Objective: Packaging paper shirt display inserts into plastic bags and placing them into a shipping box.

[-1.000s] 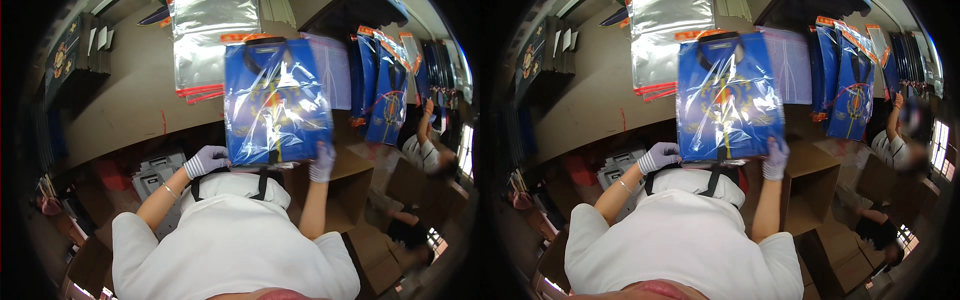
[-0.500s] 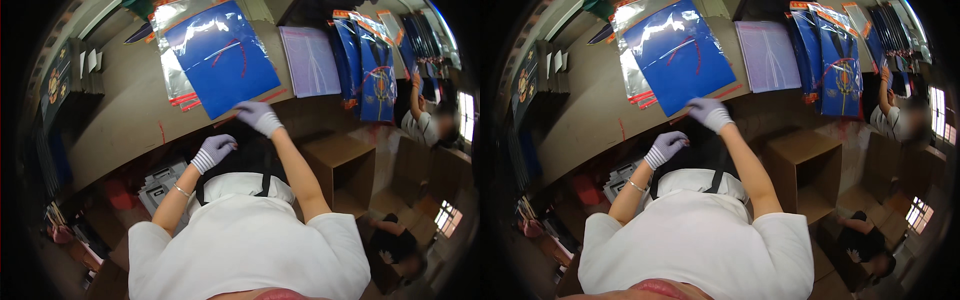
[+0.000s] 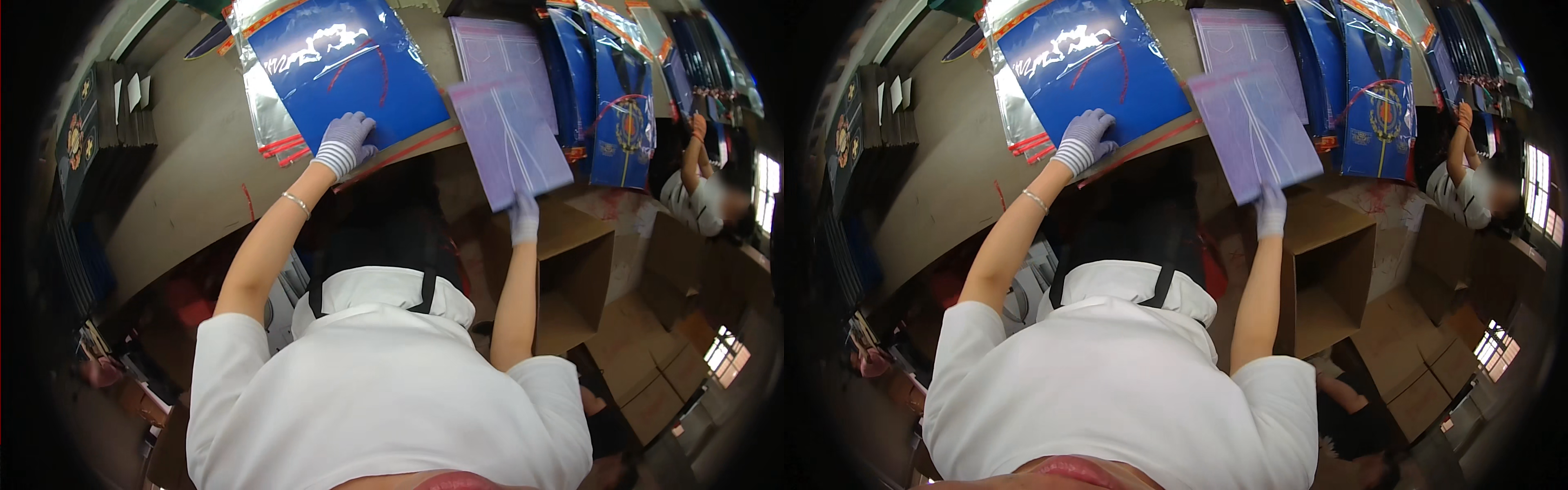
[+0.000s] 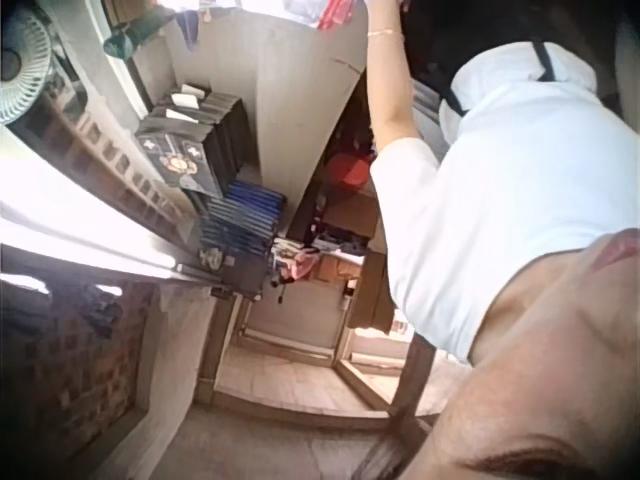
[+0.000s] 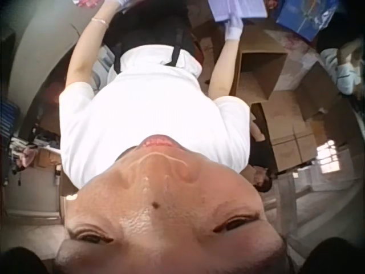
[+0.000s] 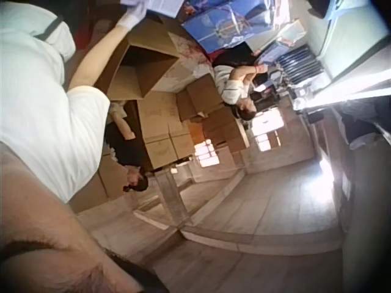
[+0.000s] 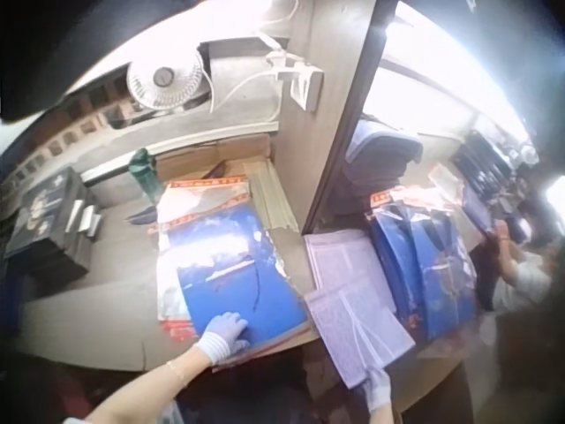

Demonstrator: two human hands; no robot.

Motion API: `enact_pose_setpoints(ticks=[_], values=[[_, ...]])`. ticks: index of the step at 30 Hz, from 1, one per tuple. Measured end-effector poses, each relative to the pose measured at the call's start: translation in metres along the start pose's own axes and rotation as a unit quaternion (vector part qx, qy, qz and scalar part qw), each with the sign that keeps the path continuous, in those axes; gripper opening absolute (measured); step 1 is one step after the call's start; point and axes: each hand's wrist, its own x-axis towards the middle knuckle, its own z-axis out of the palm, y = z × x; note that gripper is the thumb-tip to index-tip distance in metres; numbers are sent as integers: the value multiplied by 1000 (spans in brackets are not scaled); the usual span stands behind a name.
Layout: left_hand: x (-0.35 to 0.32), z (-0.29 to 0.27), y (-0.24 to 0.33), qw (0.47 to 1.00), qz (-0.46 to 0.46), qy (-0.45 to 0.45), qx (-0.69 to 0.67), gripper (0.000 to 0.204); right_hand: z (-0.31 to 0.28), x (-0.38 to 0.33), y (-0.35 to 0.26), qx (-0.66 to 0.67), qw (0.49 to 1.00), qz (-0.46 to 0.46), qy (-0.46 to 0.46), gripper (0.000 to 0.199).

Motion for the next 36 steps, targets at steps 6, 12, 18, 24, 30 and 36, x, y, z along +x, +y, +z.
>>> enact_pose_setpoints(ticks=[6,12,18,24,30,36], values=[[-5,26,-30,981,-8,9,-191,10,0,-147,-6,49,986,-67,148,16],[20,-4,17,920,-118,77,-365,13,49,-185,19,-253,958,-89,105,26],[19,-13,31,943,-90,136,-290,12,83,-175,10,-160,985,-57,-10,20],[-3,-30,40,956,-37,138,-258,12,110,-154,-32,68,997,-20,-38,26],[-15,-51,47,971,-25,125,-203,11,126,-108,-40,-25,993,-87,-69,22],[-23,-48,43,974,-35,104,-197,12,84,-120,-39,104,991,-82,12,28]])
